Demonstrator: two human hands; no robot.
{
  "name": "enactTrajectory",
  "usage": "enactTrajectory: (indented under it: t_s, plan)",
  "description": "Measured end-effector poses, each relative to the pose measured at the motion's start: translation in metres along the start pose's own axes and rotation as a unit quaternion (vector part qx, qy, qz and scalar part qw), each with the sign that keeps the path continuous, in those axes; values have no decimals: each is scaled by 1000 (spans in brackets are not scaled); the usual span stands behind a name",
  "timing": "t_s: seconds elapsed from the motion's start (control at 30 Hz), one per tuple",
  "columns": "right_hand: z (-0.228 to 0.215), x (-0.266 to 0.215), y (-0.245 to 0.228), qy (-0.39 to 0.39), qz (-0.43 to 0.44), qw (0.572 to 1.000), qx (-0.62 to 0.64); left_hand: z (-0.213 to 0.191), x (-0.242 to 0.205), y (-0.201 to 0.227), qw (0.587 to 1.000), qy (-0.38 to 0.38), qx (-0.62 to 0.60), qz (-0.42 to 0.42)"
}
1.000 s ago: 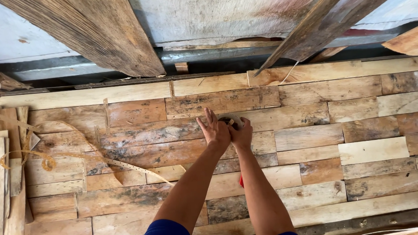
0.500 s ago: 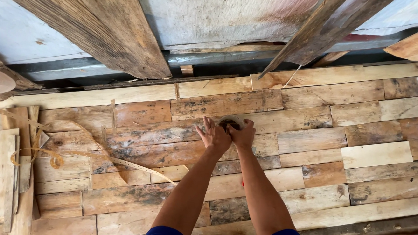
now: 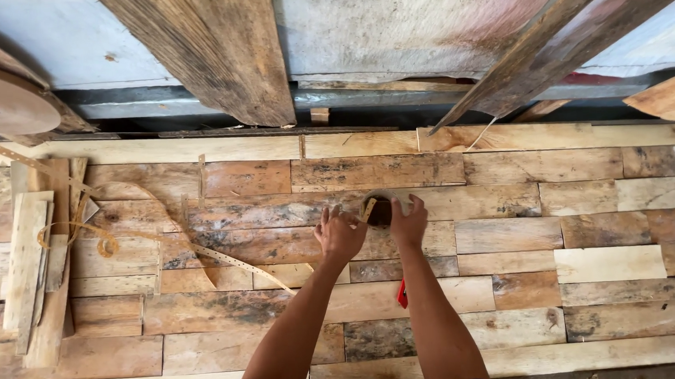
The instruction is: The person is applying edge banding or veneer strips to the edges of wooden slats as part of a panel assembly.
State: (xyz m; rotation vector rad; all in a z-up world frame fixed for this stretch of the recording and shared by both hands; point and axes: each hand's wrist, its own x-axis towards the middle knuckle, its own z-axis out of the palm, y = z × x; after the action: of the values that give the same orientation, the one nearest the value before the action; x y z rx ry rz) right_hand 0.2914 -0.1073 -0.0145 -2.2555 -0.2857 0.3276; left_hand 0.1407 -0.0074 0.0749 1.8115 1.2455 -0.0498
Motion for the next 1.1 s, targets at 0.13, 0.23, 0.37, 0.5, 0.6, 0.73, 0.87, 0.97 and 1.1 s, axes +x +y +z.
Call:
enactTrajectory:
  t_s: [0.13, 0.23, 0.37, 0.5, 0.6, 0.73, 0.87, 0.97, 1.1]
  plan:
    - [-14, -26, -22, 63, -147, 986, 42, 11, 7, -38, 997, 39, -68, 17]
    - [-1, -39, -30, -52, -111, 985, 124, 10, 3, -49, 992, 76, -101, 22]
    - [19, -60, -40, -236, 33, 940, 245, 2, -3, -57, 991, 72, -114, 8]
    - [20, -85, -66, -233, 60, 946, 217, -19, -19, -59, 989, 76, -127, 2]
    - [22, -98, -78, -246, 66, 944, 210, -17, -15, -82, 988, 86, -127, 18]
    - [54, -98, -54, -236, 12, 946, 220, -41, -35, -88, 989, 84, -123, 12]
    - [80, -97, -43, -212, 10, 944, 253, -42, -30, -119, 988, 76, -132, -23]
    - [101, -85, -37, -179, -8, 949, 260, -48, -20, -140, 990, 98, -102, -14]
    - [107, -81, -61, -166, -29, 959, 227, -71, -7, -146, 986, 153, -21, 59]
